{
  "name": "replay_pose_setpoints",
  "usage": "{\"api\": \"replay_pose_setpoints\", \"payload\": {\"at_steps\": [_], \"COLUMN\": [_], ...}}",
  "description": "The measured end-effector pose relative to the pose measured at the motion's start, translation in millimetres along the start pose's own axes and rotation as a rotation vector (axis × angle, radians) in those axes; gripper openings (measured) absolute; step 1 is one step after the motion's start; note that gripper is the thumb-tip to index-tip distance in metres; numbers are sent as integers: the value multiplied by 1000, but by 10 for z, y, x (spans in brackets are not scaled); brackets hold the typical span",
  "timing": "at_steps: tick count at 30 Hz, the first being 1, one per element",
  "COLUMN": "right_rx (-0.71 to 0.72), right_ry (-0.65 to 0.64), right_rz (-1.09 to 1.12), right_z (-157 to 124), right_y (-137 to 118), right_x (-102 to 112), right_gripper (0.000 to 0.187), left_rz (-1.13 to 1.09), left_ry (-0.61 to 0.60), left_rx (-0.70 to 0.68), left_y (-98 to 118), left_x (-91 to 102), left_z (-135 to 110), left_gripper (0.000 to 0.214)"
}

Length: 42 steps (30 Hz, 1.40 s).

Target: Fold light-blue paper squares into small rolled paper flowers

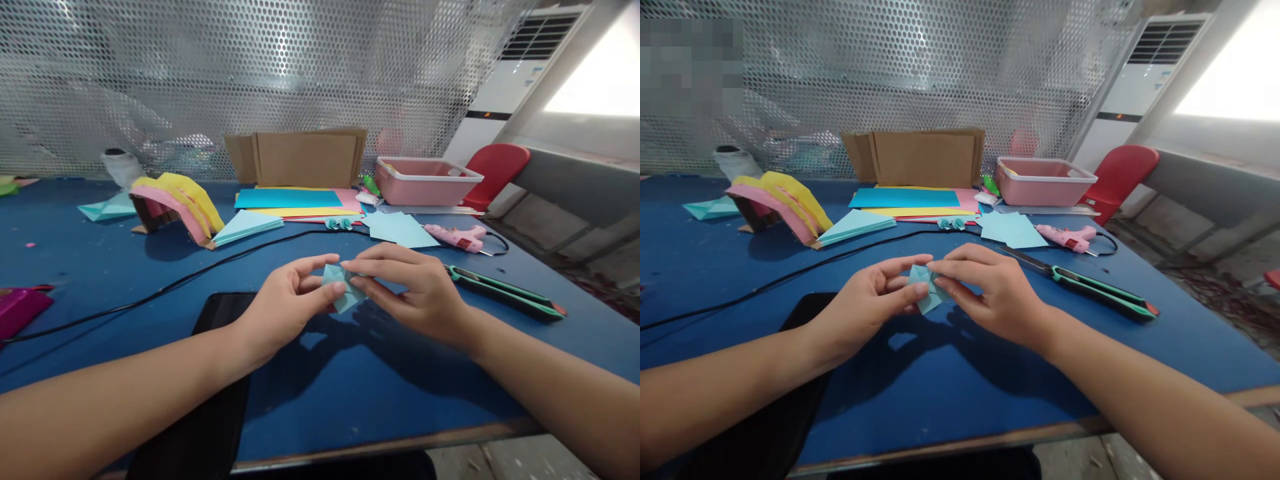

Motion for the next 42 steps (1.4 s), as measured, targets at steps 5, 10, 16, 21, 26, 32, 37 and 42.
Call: {"api": "replay_pose_setpoints", "payload": {"at_steps": [5,10,16,21,26,32,37,42], "right_rx": [38,77,150,173,160,145,130,107], "right_ry": [33,102,140,100,55,34,31,20], "right_rz": [-28,-24,-32,-57,-55,-39,-20,-14], "right_z": [12,18,20,13,-3,-15,-9,-13], "right_y": [-6,-39,-50,-36,-18,-9,-16,-6], "right_x": [2,23,46,44,16,5,5,-4], "right_gripper": [21,15,14,14,14,13,12,12], "left_rz": [-45,-49,-71,-134,-148,-157,-169,-213], "left_ry": [24,33,61,125,87,27,25,-19], "left_rx": [-6,-11,-35,-82,-67,-53,-51,-55], "left_y": [0,25,51,48,21,11,-9,-29], "left_x": [1,-9,-11,5,5,-4,4,-1], "left_z": [-1,-6,-4,16,20,18,30,36], "left_gripper": [44,36,38,28,23,34,30,30]}}
Point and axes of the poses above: each hand's wrist, its own z-axis towards the middle knuckle, its own x-axis out of the back of the hand, y = z × x, the point moved 2 cm from there along z, towards the middle knuckle, and after that the axes turned 5 degrees about y, right-handed, at the moved point
